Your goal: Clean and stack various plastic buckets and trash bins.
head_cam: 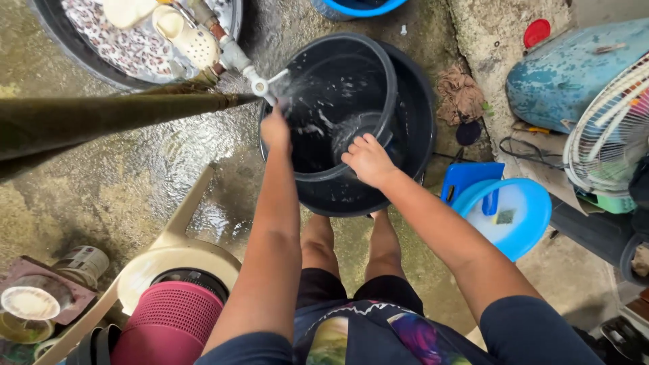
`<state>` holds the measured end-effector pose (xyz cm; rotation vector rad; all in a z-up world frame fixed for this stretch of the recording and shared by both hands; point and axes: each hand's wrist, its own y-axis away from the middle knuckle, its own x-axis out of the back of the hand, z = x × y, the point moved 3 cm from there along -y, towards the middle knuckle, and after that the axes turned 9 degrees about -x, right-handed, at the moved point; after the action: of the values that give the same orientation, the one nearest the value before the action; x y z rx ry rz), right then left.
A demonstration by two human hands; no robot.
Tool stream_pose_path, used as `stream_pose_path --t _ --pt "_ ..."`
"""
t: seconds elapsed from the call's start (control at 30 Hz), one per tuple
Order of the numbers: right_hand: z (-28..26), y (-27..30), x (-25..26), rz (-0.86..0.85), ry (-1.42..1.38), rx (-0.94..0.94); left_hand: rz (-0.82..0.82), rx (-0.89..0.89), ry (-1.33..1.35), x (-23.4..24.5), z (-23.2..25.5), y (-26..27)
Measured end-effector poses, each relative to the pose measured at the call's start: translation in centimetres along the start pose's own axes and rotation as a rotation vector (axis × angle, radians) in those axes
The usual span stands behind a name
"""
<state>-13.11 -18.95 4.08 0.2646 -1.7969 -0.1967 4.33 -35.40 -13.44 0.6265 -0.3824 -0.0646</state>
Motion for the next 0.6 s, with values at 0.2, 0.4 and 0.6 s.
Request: stream_pose_path --t 0.2,0.4,0.6 --pt "-0.1 3.2 -1.2 0.192 -0.163 -0.001 0.052 -0.009 -0.562 8.5 -1.1 6.9" --pt "0.0 4.5 0.1 0.127 -0.186 -0.034 -0.212 0.503 0.398 4.7 -14.3 6.7" --pt "2.6 -1.1 -10.5 -0.230 -1.270 -0.411 -0.088 0.305 0.441 4.8 -10.4 13.2"
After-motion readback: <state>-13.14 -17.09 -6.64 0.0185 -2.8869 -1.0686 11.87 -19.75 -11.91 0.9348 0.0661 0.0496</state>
